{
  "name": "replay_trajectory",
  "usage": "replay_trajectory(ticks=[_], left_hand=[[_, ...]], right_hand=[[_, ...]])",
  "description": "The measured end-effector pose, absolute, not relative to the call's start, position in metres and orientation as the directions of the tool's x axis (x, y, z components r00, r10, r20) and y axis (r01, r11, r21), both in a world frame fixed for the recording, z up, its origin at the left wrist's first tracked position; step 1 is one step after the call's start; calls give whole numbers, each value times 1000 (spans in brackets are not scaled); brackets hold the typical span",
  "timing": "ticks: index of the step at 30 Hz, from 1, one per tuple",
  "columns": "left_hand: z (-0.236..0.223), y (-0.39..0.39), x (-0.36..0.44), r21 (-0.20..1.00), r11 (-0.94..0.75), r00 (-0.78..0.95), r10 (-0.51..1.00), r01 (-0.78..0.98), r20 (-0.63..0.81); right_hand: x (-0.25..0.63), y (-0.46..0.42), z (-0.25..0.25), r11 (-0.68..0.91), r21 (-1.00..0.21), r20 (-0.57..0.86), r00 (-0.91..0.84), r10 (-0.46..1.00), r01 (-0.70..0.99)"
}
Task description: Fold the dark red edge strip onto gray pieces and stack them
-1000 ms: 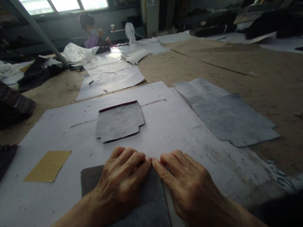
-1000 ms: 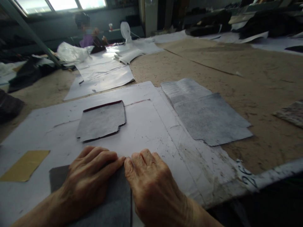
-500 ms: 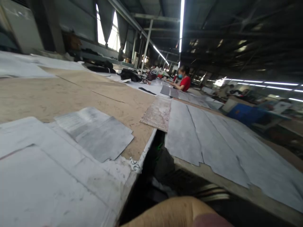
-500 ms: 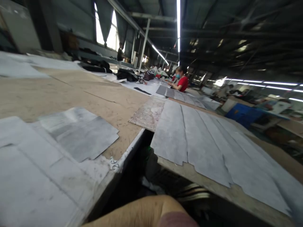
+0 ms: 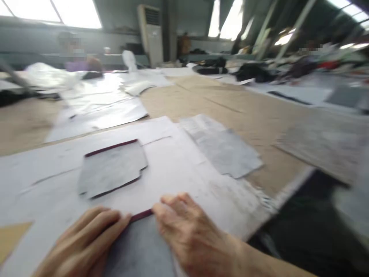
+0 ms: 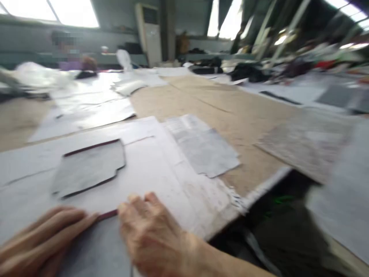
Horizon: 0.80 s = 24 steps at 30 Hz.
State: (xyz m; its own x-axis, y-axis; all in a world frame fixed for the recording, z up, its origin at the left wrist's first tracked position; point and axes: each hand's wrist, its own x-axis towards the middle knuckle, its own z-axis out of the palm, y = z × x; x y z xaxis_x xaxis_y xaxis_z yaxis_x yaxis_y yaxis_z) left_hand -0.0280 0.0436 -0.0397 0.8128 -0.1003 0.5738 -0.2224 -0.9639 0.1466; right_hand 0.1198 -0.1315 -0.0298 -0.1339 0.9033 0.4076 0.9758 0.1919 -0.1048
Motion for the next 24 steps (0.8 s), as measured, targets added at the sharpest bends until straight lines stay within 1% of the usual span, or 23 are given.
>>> replay_trajectory(ticks=[1, 2, 5, 10, 12, 14, 15, 18, 19, 20, 21, 22, 24], left_hand=[[-33, 43, -40, 134, -976, 844, -78, -174, 531], [-29, 42, -46, 130, -980, 865, -68, -152, 497], [-25, 40, -46, 177, -972, 882, -54, -154, 468], [-26, 39, -38, 226, -958, 883, -52, -176, 467], [-26, 39, -39, 219, -960, 890, -59, -174, 452], [-25, 39, -40, 203, -965, 896, -64, -168, 439], [-24, 39, -40, 192, -967, 897, -68, -167, 437], [-24, 39, -40, 169, -971, 896, -79, -168, 438], [-24, 39, -40, 163, -973, 897, -80, -166, 435], [-24, 39, -39, 157, -974, 898, -80, -162, 433], [-24, 39, -39, 151, -976, 900, -77, -155, 429], [-25, 39, -39, 146, -978, 903, -73, -147, 424], [-26, 40, -39, 141, -980, 910, -70, -138, 408]], right_hand=[[124, -128, -31, 198, -163, 441, -109, 891, 967], [127, -126, -32, 209, -174, 473, -105, 875, 962], [131, -124, -34, 260, -126, 541, -153, 827, 957], [129, -129, -30, 255, -27, 518, -204, 830, 967], [132, -128, -28, 265, -30, 512, -213, 832, 964], [136, -125, -27, 264, -87, 523, -182, 833, 961], [139, -124, -27, 257, -141, 527, -147, 837, 956], [150, -122, -27, 188, -372, 501, 26, 865, 909], [153, -122, -26, 149, -438, 478, 89, 874, 887], [156, -122, -25, 105, -478, 464, 149, 873, 872], [158, -121, -24, 67, -490, 465, 195, 864, 869], [158, -120, -22, 44, -475, 484, 219, 847, 879], [152, -117, -17, 68, -390, 555, 176, 813, 918]])
